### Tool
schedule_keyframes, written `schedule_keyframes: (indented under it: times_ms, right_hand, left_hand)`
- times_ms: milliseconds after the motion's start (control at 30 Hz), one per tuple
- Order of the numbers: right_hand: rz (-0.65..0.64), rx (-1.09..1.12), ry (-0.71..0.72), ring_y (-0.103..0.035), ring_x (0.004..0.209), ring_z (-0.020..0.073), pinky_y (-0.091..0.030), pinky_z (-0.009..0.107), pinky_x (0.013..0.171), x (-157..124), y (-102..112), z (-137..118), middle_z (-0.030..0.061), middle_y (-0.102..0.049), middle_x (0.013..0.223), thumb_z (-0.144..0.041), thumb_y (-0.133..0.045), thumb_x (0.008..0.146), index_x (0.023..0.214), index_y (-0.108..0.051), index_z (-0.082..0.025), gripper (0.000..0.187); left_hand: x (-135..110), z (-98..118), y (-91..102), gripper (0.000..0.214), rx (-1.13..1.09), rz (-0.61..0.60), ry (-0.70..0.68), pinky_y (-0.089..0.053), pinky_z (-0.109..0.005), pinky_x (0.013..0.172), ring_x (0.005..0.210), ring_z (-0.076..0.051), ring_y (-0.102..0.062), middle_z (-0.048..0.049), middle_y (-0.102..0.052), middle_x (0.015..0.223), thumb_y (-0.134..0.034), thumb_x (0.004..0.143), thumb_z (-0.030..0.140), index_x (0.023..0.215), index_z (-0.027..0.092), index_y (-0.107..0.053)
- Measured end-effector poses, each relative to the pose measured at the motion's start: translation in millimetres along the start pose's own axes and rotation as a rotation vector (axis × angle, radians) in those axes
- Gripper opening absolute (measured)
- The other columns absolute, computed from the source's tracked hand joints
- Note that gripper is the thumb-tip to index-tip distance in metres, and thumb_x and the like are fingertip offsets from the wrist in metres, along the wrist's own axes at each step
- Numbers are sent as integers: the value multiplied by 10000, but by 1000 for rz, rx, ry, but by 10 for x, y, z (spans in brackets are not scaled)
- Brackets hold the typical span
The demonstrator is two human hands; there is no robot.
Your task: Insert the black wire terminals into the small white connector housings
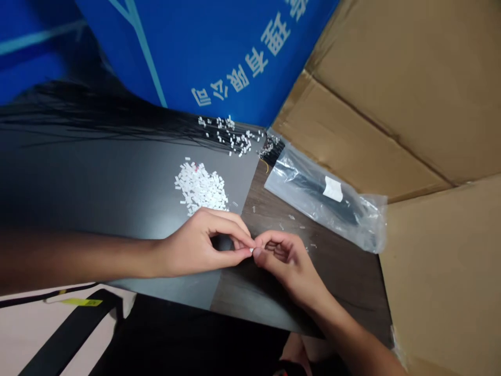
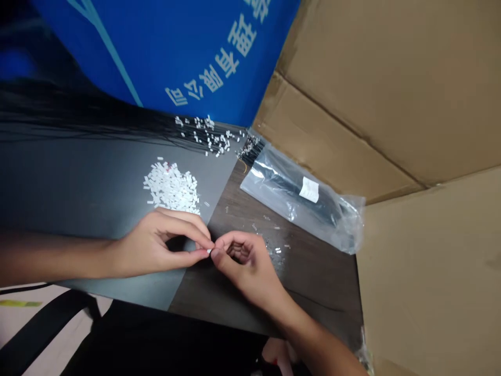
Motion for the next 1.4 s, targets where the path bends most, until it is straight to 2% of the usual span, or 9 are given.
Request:
schedule_keyframes:
  times_ms: [200,433,567,667,767,833,967,1133,1400]
  right_hand:
    - [62,-201,158,-697,767,198,-592,310,765,-90,-40,-185,36,-757,822,-573,-916,1003,949,-807,-218,376]
    - [86,-591,412,-794,828,234,-632,352,818,-267,-190,-418,58,-840,892,-367,-719,1126,1120,-892,-243,213]
    - [-29,-612,408,-813,843,223,-664,330,819,-287,-390,-372,57,-854,932,-326,-739,1112,1145,-895,-244,179]
    - [-107,-707,391,-821,854,211,-673,312,820,-244,-541,-349,55,-864,940,-315,-715,1127,1131,-899,-229,203]
    - [-69,-889,352,-812,818,190,-654,292,794,-24,-531,-431,47,-868,931,-221,-722,1098,1081,-897,-204,177]
    - [-20,-971,312,-807,833,187,-642,293,802,254,-437,-563,54,-879,966,-167,-755,1078,1058,-894,-195,144]
    - [188,-1159,233,-822,1048,228,-678,415,1023,1040,-85,-971,82,-870,1139,-216,-778,1148,1125,-854,-171,91]
    - [407,-1332,103,-807,1280,292,-708,521,1112,1889,274,-1286,125,-798,1459,-421,-820,1175,1417,-792,-186,338]
    - [481,-1468,0,-798,1317,318,-706,536,1125,2160,330,-1258,161,-771,1512,-425,-845,1156,1490,-764,-158,435]
  left_hand:
    - [207,-174,184,156,-312,75,233,-731,-245,766,783,-185,-857,-82,-897,898,-1044,785,187,901,184,-940]
    - [654,-171,1001,261,-415,277,279,-773,-311,895,891,-182,-845,-126,-899,1066,-1016,924,369,994,170,-862]
    - [799,-273,1502,190,-358,336,342,-775,-318,906,886,-189,-802,-117,-850,991,-966,940,315,937,199,-815]
    - [908,-272,1872,216,-242,313,402,-741,-367,721,774,-217,-720,-128,-784,872,-993,877,332,870,231,-803]
    - [1085,-245,2160,296,-63,233,469,-598,-401,575,659,-203,-568,-116,-701,771,-1046,807,415,808,244,-804]
    - [1245,-224,2295,322,73,196,474,-540,-422,617,693,-215,-565,-128,-718,808,-1034,797,471,818,235,-817]
    - [1544,-230,2370,315,384,144,413,-486,-427,788,868,-265,-661,-134,-815,974,-989,759,415,954,209,-853]
    - [1653,-411,2197,186,726,-10,331,-412,-387,836,832,-252,-619,-80,-756,813,-895,733,349,853,211,-857]
    - [1616,-672,2011,118,913,-201,298,-455,-386,940,928,-277,-690,-116,-832,937,-829,805,290,883,204,-852]
Point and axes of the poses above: each hand's wrist, its own x-axis towards the middle knuckle, its own y-axis out of the back of the hand, z = x × y, the point moved 9 cm from there along x, towards the middle knuckle
